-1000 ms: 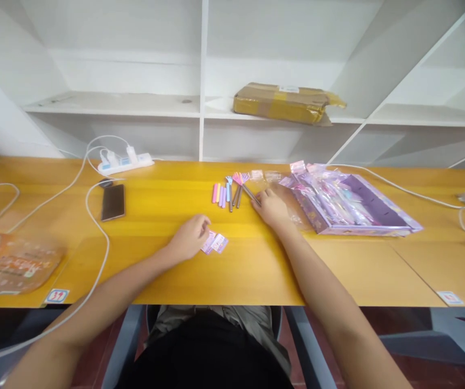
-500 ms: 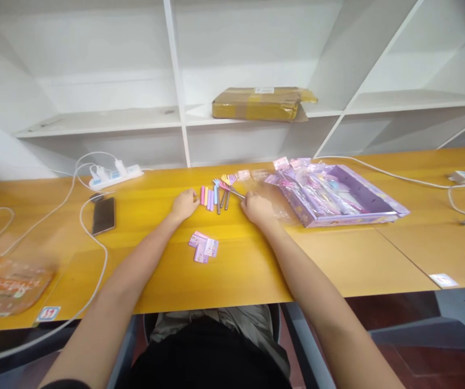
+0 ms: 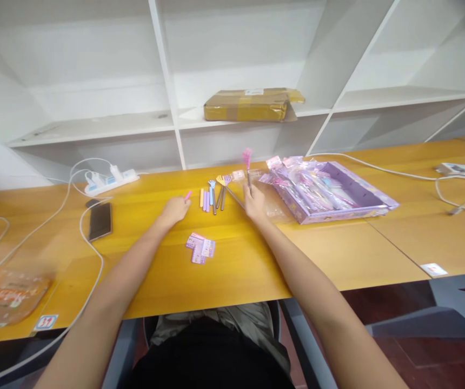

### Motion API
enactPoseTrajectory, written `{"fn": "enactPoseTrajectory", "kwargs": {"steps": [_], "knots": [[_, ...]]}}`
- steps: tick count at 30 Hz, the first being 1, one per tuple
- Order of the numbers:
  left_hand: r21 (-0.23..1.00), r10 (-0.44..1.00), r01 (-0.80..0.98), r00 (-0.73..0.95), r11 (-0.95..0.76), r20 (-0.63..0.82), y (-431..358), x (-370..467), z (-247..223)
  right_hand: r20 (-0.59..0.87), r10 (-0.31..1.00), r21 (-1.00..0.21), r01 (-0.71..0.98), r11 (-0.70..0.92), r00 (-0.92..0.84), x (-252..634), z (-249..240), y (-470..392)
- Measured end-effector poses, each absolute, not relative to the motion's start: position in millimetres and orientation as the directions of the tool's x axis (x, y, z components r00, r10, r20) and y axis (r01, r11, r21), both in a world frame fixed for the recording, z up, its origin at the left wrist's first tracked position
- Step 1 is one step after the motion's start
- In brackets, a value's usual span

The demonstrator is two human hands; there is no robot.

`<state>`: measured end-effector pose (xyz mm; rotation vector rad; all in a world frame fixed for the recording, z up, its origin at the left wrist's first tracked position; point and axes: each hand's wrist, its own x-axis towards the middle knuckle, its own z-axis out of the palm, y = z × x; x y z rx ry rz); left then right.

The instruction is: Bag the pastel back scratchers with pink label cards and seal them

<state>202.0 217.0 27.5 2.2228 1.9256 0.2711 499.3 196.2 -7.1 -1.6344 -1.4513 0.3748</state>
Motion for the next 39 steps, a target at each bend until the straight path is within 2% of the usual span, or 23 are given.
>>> {"fn": "enactPoseTrajectory", "kwargs": {"steps": [4, 6, 9, 14, 19, 22, 31, 39], "knots": [[0.336, 0.964, 0.906, 0.264, -0.257, 0.024, 164.5, 180.6, 33.2, 0.451, 0.858, -0.791, 0.557, 0.255, 0.248, 496.5, -7.9, 195.9], [0.428, 0.939, 0.843, 0.341, -0.325, 0.042, 138.5, 170.5, 28.4, 0.416, 0.886, -0.829, 0.487, 0.276, 0.206, 491.4, -5.9, 193.1], [0.532, 0.919, 0.767, 0.39, -0.358, 0.057, 114.4, 158.8, 15.6, 0.35, 0.935, -0.908, 0.268, 0.321, 0.065, 479.4, -1.4, 184.8], [0.58, 0.886, 0.702, 0.456, -0.414, 0.08, 107.8, 154.4, 5.8, 0.261, 0.95, -0.965, -0.024, 0.261, -0.17, 456.0, 6.0, 165.6], [0.636, 0.855, 0.644, 0.517, -0.425, 0.047, 101.3, 159.5, 15.1, 0.21, 0.961, -0.965, -0.196, 0.174, -0.18, 443.6, 11.5, 153.4], [0.615, 0.853, 0.658, 0.52, -0.434, 0.045, 97.6, 160.1, 17.9, 0.195, 0.959, -0.964, -0.221, 0.148, -0.206, 441.8, 11.4, 150.0], [0.576, 0.858, 0.68, 0.508, -0.454, 0.076, 98.0, 160.2, 9.0, 0.189, 0.953, -0.976, -0.156, 0.155, -0.235, 441.0, 7.8, 147.7], [0.538, 0.875, 0.733, 0.483, -0.416, 0.02, 94.2, 163.8, 7.8, 0.234, 0.947, -0.971, -0.11, 0.214, -0.222, 441.6, 5.4, 145.3]]}}
